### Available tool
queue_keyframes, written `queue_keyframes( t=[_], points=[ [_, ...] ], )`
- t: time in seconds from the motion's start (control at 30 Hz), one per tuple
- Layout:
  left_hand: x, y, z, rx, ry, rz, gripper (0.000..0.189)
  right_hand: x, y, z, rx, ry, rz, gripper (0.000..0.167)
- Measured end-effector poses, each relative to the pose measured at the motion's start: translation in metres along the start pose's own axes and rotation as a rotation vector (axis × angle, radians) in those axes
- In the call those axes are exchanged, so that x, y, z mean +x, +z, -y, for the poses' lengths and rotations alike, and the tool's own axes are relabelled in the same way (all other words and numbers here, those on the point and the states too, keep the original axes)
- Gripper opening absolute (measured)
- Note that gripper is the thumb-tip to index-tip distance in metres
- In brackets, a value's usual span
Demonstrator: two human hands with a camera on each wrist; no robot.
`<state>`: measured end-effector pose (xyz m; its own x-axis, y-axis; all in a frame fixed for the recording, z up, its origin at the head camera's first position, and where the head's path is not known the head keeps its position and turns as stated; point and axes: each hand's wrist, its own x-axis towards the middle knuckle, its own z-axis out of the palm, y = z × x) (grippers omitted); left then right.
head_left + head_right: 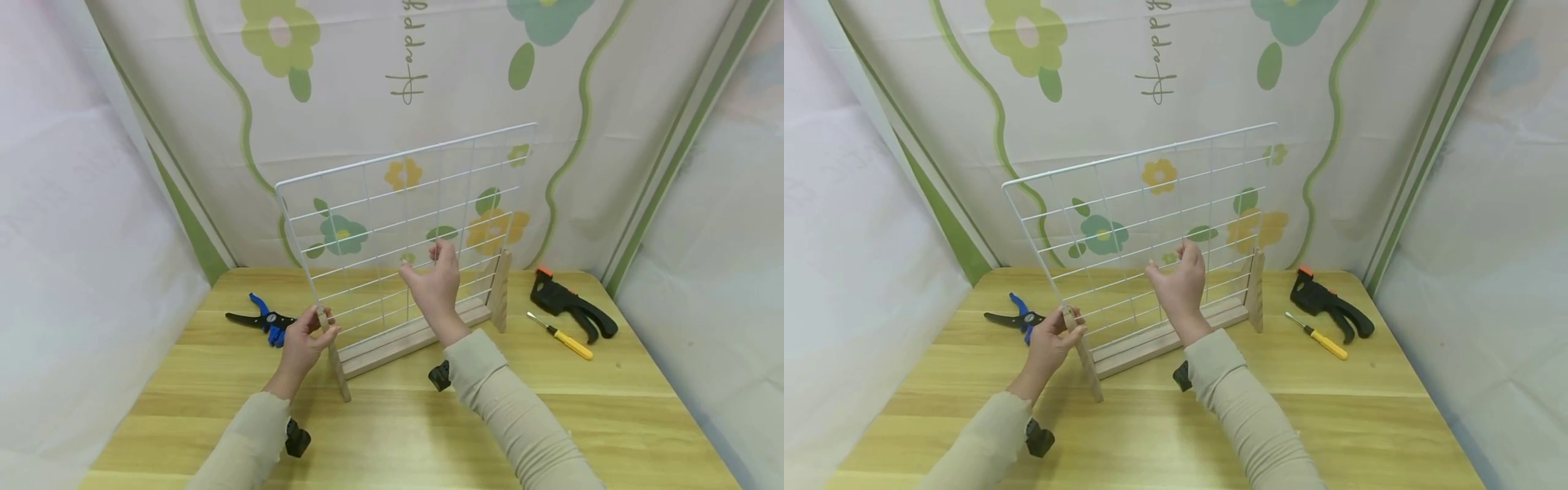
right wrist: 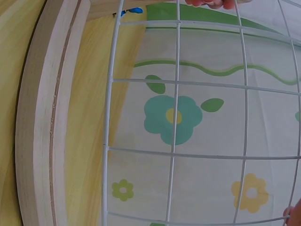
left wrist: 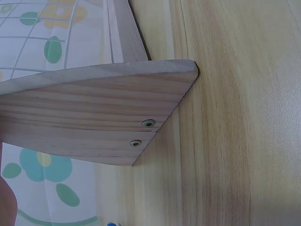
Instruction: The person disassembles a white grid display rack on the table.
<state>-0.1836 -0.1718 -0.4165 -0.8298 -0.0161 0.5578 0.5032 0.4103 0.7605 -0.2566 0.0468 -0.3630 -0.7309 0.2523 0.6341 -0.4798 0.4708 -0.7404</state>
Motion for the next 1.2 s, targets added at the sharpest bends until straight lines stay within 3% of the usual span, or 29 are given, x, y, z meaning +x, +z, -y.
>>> queue_keyframes(
  t=[0.3, 0.77, 1.2],
  points=[
    [-0.002, -0.001, 0.0, -0.017, 0.041, -0.021, 0.025, 0.001, 0.0, 0.004, 0.023, 0.011, 0.007, 0.053],
    [-0.001, 0.0, 0.003, -0.03, 0.051, -0.021, 0.024, 0.006, -0.002, 0.011, 0.016, 0.021, 0.009, 0.053],
    [-0.002, -0.001, 0.0, -0.039, -0.005, -0.014, 0.025, 0.009, -0.003, 0.014, 0.023, 0.005, -0.005, 0.053]
  ],
)
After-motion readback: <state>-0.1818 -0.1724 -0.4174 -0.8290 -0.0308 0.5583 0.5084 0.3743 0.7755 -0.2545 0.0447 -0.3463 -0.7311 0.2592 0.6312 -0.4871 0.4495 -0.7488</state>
